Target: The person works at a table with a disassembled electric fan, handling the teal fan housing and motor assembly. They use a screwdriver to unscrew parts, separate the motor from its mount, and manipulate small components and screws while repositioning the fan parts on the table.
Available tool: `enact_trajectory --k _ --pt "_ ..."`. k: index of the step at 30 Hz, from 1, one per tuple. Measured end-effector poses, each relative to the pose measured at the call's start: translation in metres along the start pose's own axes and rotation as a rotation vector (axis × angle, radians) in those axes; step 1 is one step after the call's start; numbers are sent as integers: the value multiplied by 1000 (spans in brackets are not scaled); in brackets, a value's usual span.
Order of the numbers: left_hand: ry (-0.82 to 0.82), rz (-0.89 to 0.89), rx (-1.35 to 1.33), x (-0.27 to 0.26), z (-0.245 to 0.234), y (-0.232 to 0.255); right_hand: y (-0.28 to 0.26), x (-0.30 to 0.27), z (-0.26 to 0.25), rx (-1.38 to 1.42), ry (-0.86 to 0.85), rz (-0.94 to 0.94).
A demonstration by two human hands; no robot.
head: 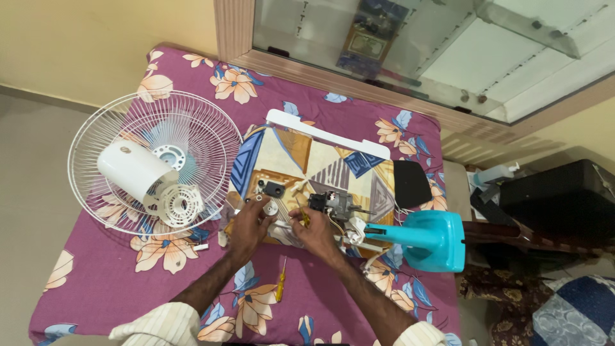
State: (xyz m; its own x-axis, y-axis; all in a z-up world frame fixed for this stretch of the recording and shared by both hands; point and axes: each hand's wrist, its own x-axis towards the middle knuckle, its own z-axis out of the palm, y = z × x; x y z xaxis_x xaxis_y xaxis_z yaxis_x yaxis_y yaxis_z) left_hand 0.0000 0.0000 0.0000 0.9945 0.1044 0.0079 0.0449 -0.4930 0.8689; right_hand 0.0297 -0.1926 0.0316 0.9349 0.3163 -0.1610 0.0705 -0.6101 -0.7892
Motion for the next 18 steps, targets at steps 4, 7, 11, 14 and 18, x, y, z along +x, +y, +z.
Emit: enact_trajectory --k 4,7,11,14,18 --pt "66 11 77 -11 4 11 8 -16 -10 -36 39 54" --pt "104 97 64 -13 9 25 13 -28 -23 -29 218 -92" --pt "50 130 38 -11 25 45 13 -41 -51 2 573 -166" --pt "-18 112 23 -4 36 56 7 -49 -77 60 703 -135" --pt "-68 181 54 5 51 62 -2 -50 -102 88 706 -119"
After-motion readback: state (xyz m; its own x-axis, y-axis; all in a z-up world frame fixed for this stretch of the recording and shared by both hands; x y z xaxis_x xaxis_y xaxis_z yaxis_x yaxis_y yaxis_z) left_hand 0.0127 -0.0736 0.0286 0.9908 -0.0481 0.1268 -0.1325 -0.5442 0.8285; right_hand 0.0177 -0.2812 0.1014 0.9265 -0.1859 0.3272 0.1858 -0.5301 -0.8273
